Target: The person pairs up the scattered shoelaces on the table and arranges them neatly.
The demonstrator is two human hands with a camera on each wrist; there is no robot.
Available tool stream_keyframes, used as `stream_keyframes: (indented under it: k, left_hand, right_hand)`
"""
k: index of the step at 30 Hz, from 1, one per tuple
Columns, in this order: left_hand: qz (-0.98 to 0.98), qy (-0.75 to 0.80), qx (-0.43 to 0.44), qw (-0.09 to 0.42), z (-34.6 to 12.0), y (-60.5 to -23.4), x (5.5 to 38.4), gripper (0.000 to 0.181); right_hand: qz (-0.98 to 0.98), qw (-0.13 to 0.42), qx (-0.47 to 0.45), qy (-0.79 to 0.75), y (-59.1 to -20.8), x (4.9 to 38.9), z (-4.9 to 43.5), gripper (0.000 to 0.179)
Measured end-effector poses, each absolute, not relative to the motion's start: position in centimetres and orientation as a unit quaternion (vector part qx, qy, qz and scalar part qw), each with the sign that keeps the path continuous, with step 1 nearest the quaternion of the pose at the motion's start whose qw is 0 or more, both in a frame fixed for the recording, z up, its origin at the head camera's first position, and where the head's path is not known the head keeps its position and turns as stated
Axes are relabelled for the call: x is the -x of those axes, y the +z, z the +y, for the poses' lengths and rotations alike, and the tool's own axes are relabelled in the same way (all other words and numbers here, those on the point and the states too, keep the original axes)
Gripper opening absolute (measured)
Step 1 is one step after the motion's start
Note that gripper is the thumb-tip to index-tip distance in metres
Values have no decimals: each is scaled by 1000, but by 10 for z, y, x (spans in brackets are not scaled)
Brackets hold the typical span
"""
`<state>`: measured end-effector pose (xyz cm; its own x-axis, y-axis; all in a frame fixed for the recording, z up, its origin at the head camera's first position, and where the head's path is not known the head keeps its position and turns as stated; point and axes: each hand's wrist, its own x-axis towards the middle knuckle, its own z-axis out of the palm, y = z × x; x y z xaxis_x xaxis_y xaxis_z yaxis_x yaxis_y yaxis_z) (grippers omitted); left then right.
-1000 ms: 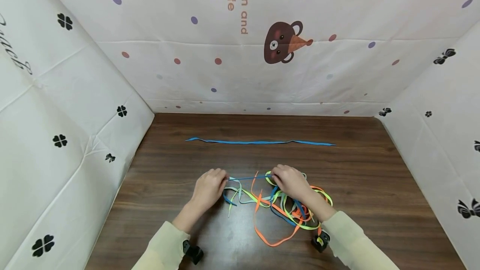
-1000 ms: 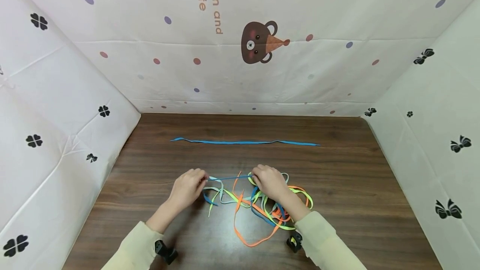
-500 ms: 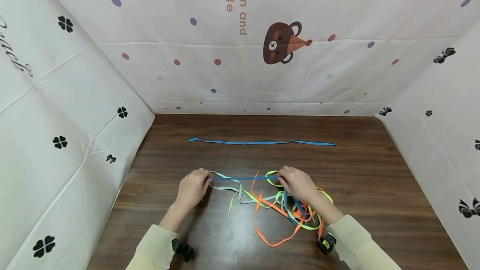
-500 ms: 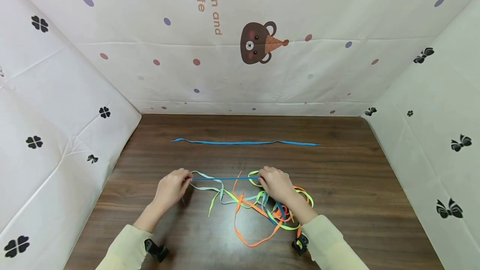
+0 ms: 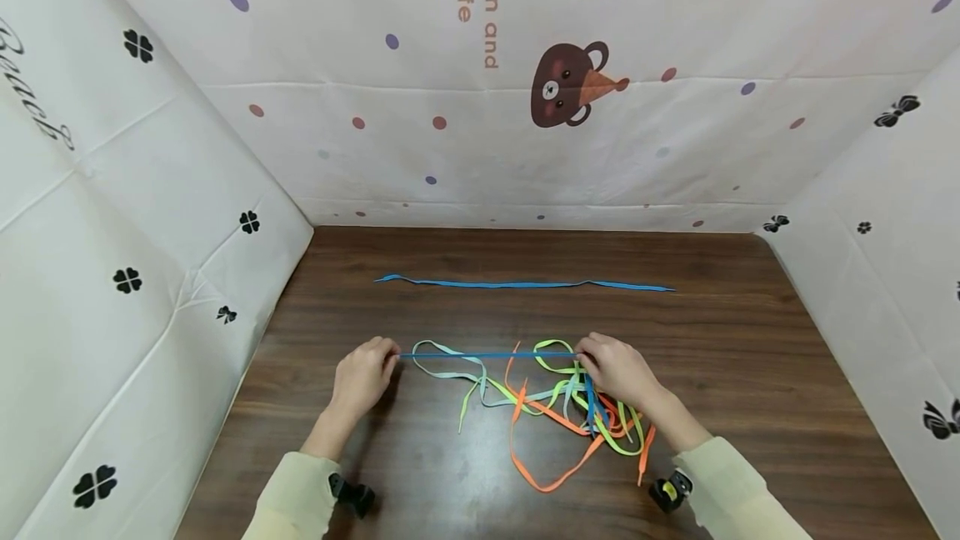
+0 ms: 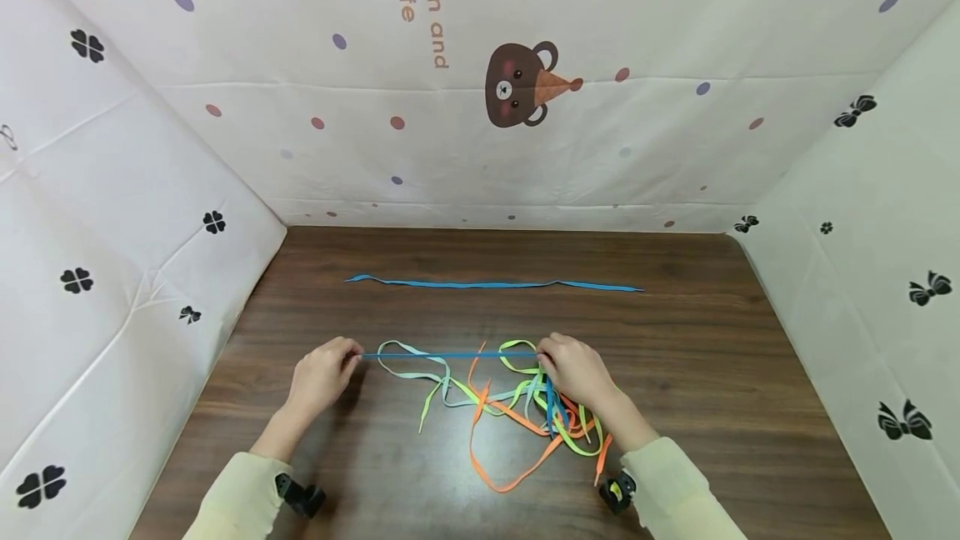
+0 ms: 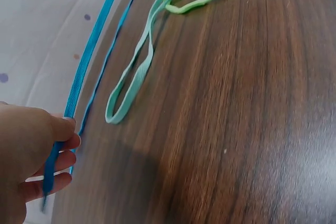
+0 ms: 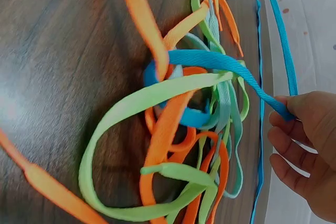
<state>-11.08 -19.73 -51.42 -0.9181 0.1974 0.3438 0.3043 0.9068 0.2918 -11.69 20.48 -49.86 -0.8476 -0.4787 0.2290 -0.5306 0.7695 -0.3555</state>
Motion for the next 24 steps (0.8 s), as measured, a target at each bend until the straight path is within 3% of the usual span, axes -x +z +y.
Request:
stream_keyframes:
  k: [8, 24]
  left_hand:
    - [-961, -172, 125, 178, -211, -518, 112, 13]
    - [-971, -172, 71, 148, -240, -515, 109, 4]
  right_hand:
    - [-946, 41, -255, 193, -501, 113, 214, 5]
    - [-960, -2, -206, 190, -500, 108, 238, 4]
